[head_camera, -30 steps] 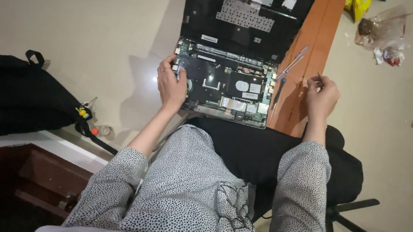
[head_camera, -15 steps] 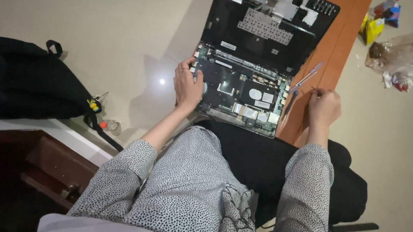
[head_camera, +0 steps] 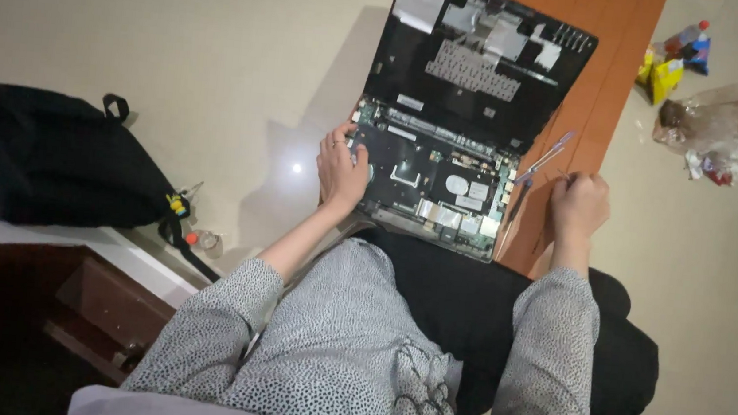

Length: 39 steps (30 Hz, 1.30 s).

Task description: The person is inspecting and repairing the internal components of a laptop, using a screwdriver and their hands to manipulate parts.

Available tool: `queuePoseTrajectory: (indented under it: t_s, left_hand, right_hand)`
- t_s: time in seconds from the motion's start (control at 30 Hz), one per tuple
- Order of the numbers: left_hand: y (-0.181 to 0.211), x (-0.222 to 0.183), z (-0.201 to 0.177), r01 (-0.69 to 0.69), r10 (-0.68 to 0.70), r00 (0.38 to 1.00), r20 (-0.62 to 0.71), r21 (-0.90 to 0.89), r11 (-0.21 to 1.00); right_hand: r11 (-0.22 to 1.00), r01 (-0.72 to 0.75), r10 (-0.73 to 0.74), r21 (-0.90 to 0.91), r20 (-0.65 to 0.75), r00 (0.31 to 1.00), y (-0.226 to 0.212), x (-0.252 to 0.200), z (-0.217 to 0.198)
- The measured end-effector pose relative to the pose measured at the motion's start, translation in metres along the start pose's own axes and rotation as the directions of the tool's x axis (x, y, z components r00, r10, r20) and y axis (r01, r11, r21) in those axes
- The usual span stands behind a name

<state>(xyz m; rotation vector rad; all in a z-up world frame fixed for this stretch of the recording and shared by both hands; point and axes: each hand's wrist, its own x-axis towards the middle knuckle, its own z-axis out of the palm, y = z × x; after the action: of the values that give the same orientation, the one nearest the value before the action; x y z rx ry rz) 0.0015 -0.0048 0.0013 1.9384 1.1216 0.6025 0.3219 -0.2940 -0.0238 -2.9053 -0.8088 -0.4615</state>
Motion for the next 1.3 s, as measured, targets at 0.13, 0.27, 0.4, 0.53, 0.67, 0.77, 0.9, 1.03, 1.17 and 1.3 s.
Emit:
queuePoseTrajectory:
  t_s: [0.13,0.27,0.4,0.53,0.67,0.77,0.9,1.03,1.17,1.3]
  left_hand:
    - [0.006,-0.001,-0.004,0.005,-0.005,1.0,0.011,-0.01,1.0]
    - [0.008,-0.003,-0.008,-0.011,0.012,1.0,0.002,-0.06,0.998]
    - [0.024,-0.013,-0.027,-0.086,0.079,0.996,-0.042,-0.21,0.974]
    - [0.003,-0.009,-0.024,-0.229,0.209,0.972,-0.105,-0.249,0.941]
    - [-0.002,-0.005,-0.032,-0.125,0.122,0.992,-0.031,-0.355,0.926]
    - [-0.008,-0.004,-0.033,-0.102,0.105,0.994,-0.012,-0.365,0.925]
    - [-0.012,-0.004,-0.031,-0.166,0.173,0.985,-0.002,-0.299,0.94]
    - [-0.013,-0.005,-0.029,-0.2,0.211,0.977,0.027,-0.23,0.952]
    - [-0.016,-0.007,-0.025,-0.297,0.304,0.952,0.038,-0.13,0.946]
    - [-0.022,-0.005,-0.019,-0.349,0.351,0.936,0.003,-0.083,0.933]
  right_hand:
    - [0.977,-0.157,0.146,0.146,0.081,0.986,0.0,0.003,0.003]
    - [0.664,-0.267,0.286,0.699,0.093,0.954,-0.017,0.007,0.001]
    - [0.298,-0.315,0.197,0.901,0.265,0.944,-0.142,-0.012,-0.137]
    - [0.197,-0.476,0.024,0.857,0.481,0.876,-0.219,-0.024,-0.119]
    - [0.268,-0.519,-0.078,0.811,0.556,0.828,-0.278,-0.061,-0.084]
    - [0.376,-0.444,-0.089,0.813,0.508,0.856,-0.288,-0.076,-0.06]
    - [0.627,-0.215,-0.144,0.749,0.382,0.913,-0.298,-0.082,-0.07]
    - [0.645,-0.106,-0.219,0.757,0.315,0.923,-0.294,-0.087,-0.074]
    - [0.71,0.044,-0.273,0.702,0.217,0.937,-0.296,-0.093,-0.073]
    - [0.704,0.03,-0.253,0.71,0.211,0.944,-0.296,-0.094,-0.073]
